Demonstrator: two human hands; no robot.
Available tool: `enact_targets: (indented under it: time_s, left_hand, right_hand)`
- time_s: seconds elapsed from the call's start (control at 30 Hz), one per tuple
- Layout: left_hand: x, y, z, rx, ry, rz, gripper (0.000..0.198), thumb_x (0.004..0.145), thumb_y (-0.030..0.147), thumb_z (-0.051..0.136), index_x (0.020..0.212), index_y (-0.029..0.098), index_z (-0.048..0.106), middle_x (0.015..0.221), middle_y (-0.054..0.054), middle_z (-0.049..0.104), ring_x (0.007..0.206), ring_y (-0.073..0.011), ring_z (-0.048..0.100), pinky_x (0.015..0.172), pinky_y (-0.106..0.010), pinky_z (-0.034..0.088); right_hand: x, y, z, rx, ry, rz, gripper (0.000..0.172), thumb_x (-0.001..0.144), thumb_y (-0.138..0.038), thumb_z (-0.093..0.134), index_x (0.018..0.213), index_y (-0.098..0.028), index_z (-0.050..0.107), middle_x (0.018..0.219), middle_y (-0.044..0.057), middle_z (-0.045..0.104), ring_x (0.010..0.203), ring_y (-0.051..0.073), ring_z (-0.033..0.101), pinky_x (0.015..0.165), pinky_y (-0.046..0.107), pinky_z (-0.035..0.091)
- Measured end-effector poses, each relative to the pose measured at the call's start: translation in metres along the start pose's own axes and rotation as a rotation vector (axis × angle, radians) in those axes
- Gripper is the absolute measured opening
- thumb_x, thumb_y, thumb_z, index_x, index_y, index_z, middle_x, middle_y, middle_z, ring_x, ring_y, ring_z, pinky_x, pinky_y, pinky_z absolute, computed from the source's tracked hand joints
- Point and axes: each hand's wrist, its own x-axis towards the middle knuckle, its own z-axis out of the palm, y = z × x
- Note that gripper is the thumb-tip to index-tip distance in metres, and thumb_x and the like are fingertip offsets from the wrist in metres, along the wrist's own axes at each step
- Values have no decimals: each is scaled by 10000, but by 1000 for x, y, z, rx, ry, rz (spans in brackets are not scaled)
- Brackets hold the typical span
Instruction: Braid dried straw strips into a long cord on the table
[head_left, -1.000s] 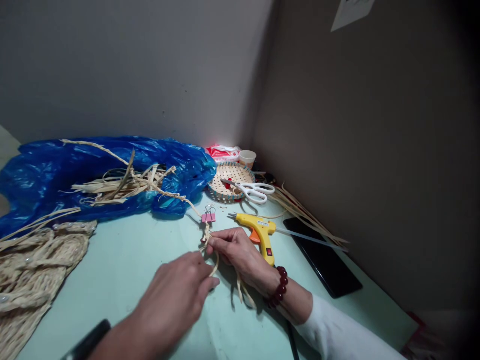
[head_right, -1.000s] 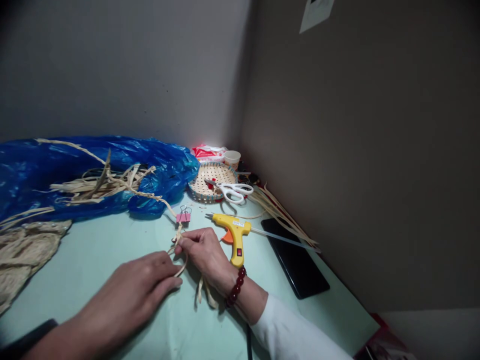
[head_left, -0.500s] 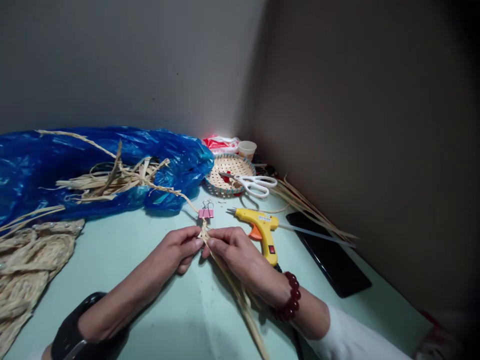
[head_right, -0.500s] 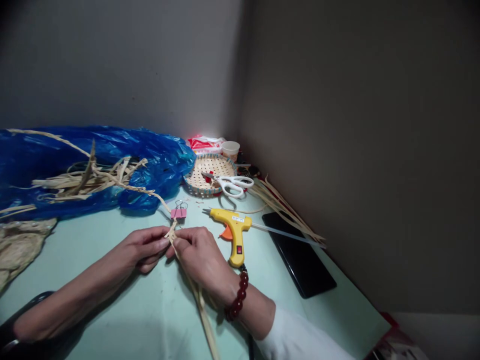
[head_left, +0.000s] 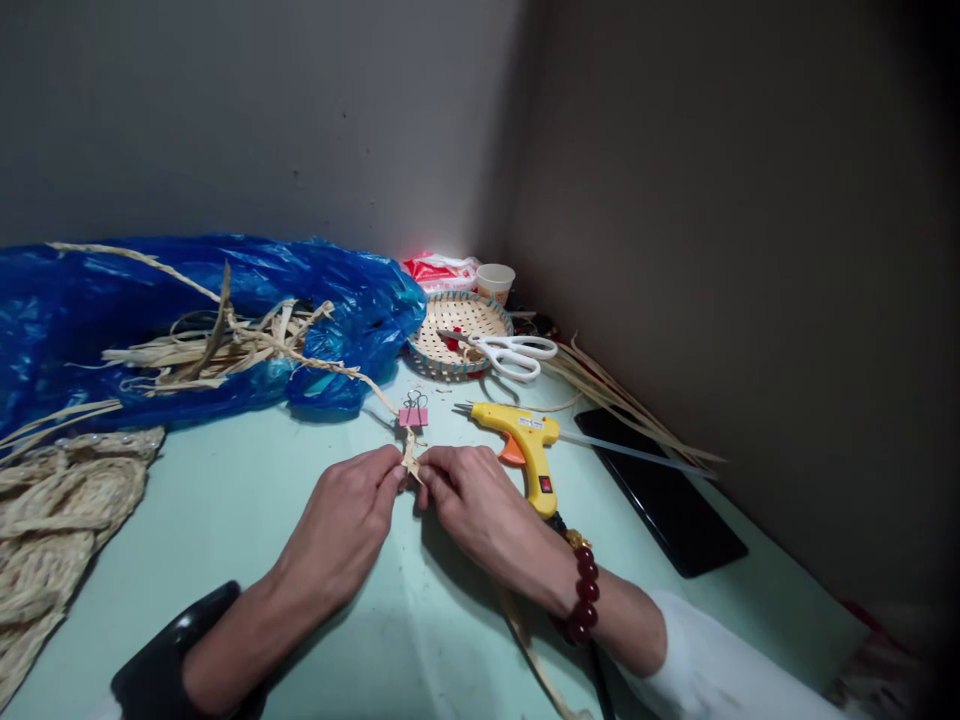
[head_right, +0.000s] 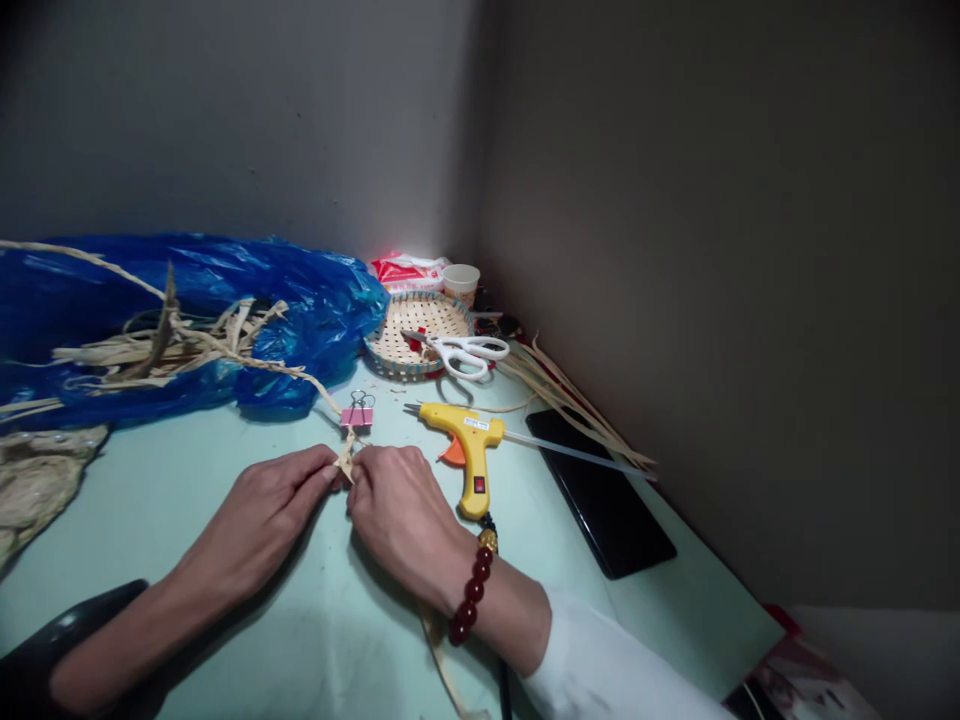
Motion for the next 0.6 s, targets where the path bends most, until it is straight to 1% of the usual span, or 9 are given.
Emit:
enact_targets:
  time_s: [0.07,0.13,0.23,0.3,0.4,0.53,0.6]
  left_hand:
    - [2,-5,0,-159,-46,-25,258,890,341,377,698,208,486,683,14,514,674,-176,464,663,-301,333]
    - [5,-11,1,-345,-86,-48,274,883,385,413,692,204,493,656,40,460,628,-145,408,606,-269,313]
    - [8,-17,1,-506,-111,-121,313,864,430,446,662,195,496,574,70,359,535,-113,284,508,-250,228]
    - [9,-18,1,-526,-128,-161,299,836,411,479,637,189,500,529,82,314,506,-105,240,483,-252,182]
    - [11,-19,-1,-491,-137,-171,259,803,369,502,620,185,510,501,88,306,489,-99,242,478,-252,167]
    - [11,-17,0,-405,-108,-135,264,795,359,489,594,188,503,509,75,347,511,-108,291,502,-247,210]
    - [11,-14,2,-341,-58,-108,263,786,341,487,568,193,475,535,60,382,550,-124,340,530,-252,238]
  right_hand:
    - [1,-1,-1,-69,-7,-16,241,862,-105,433,644,-154,524,553,-21,522,515,82,388,537,244,237]
    - [1,0,-1,-122,-7,-28,220,846,-96,443,642,-160,493,532,-34,474,491,78,331,522,251,215]
    - [0,1,0,-181,-8,-41,203,792,-54,460,625,-167,435,512,-52,381,478,79,250,507,257,191]
    - [0,3,0,-209,3,-66,203,770,-36,467,622,-166,420,533,-51,372,490,78,247,510,256,190]
    - [0,5,-2,-252,42,-96,209,796,-61,484,619,-159,433,593,-37,428,524,73,298,524,252,197]
    - [-2,4,-2,-344,115,-102,221,857,-149,502,637,-157,520,638,-18,479,549,82,350,528,262,207]
    - [-5,1,0,-422,160,-135,216,872,-173,495,667,-160,563,664,-3,507,566,97,379,528,275,210]
